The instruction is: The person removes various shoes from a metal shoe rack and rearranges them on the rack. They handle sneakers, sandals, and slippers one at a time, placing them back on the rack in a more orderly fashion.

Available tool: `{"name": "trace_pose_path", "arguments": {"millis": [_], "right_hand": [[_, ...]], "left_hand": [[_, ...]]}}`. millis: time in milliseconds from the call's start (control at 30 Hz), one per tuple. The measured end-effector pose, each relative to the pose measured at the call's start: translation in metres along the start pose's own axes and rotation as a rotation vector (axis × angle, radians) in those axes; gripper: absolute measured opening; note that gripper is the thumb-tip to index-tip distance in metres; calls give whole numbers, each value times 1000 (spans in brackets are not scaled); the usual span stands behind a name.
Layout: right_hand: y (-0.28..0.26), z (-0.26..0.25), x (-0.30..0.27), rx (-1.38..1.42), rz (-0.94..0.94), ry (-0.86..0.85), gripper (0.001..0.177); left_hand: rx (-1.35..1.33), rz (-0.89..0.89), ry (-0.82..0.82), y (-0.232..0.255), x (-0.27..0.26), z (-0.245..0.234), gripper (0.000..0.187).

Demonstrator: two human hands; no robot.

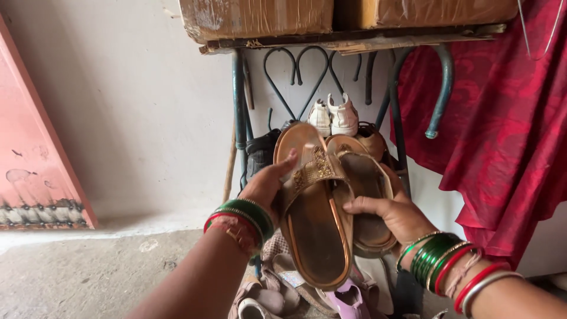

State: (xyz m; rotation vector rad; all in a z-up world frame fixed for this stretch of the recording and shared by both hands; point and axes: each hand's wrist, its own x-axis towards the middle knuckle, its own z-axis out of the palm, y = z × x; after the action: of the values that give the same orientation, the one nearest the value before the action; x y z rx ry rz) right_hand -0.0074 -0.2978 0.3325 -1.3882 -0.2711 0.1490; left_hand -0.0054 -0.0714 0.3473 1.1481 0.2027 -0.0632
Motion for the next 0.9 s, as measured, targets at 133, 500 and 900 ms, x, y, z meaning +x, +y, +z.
{"name": "trace_pose_path", "arguments": {"millis": [133,500,900], "right_hand": [[2,-5,8,-5,-12,41,64],[-9,0,20,34,92,123,54],[6,-25,23,367,163,-28,45]], "left_hand": [[78,-85,-117,-2,-49,10,73],[170,10,-181,-30,-59,3,86],[192,58,-54,-18,-62,11,69]]}}
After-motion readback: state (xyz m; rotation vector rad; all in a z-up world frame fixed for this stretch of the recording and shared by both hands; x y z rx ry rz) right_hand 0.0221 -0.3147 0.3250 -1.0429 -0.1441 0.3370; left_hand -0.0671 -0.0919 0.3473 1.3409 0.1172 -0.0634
